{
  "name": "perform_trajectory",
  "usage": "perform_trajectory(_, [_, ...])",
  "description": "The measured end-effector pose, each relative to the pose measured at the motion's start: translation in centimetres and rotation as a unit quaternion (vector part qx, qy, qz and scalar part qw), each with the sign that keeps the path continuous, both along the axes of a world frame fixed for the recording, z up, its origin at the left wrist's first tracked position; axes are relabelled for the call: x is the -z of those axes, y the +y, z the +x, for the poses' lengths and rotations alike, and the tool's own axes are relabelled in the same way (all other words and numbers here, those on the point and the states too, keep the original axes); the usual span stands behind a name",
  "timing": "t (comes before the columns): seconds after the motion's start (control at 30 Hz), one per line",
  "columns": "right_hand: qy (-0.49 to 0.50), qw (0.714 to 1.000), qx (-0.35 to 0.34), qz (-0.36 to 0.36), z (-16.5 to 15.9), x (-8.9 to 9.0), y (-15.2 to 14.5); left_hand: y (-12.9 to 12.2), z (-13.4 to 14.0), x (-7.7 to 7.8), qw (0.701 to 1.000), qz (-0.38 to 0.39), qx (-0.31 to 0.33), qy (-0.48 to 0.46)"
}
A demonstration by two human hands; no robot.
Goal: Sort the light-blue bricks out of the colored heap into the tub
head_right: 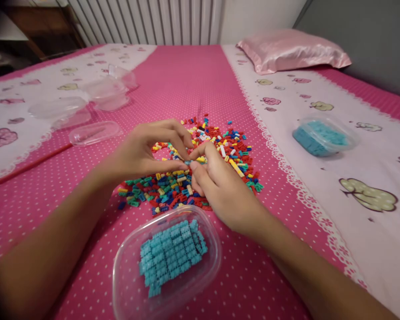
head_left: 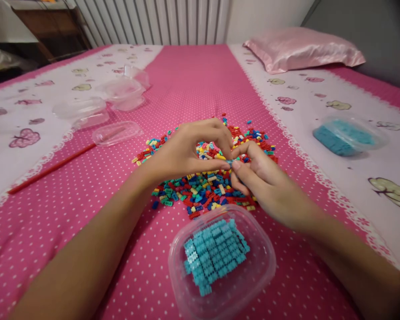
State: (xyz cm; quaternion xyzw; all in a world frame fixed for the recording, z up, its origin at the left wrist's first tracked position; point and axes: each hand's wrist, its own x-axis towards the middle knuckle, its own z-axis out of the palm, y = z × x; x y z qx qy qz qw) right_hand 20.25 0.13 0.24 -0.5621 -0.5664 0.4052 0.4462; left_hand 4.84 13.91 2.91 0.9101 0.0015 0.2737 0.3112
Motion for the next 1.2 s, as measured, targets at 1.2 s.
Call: perform_trajectory(1.2, [-0.595, 0.719, -0.336, 0.125, -1.4, -3.4, -6.1, 1.6, 0.4, 2.3, 0.973, 0.203, -0.104, 0.028])
